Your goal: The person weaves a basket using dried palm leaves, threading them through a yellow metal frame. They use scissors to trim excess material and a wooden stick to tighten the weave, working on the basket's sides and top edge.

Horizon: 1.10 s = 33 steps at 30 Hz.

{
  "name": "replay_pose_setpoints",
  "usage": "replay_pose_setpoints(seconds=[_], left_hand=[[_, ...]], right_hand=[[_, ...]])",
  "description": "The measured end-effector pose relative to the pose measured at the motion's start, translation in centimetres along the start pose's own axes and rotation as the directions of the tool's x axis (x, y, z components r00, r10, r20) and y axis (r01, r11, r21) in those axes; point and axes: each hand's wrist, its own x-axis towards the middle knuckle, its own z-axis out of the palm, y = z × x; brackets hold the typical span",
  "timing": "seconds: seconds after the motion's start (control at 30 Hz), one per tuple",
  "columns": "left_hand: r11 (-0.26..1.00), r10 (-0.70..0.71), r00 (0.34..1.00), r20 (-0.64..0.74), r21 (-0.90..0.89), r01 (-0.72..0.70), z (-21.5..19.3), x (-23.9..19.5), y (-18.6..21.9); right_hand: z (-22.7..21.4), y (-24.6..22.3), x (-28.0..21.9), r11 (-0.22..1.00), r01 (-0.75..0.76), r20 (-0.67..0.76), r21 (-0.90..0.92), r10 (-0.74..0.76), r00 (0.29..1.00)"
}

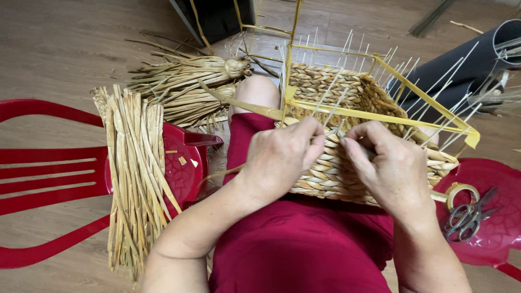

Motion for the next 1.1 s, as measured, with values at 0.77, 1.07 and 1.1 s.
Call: replay_pose_setpoints(seconds=[0.77,1.07,1.1], left_hand=[[0.964,0.248,0.966,-0.067,-0.084,-0.253,1.6,1.2,-0.6],[0.976,0.215,0.966,-0.147,0.048,-0.210,2.9,2.2,0.2],[0.974,0.227,0.966,-0.120,0.040,-0.224,2.7,2.2,-0.2]], right_hand=[[-1.2,5.7,-5.9,0.900,-0.241,0.233,0.363,0.163,0.959],[-0.5,3.5,-4.5,0.802,-0.185,0.313,0.568,-0.002,0.950],[-1.4,3.9,-3.8,0.694,-0.196,0.286,0.693,-0.015,0.958]])
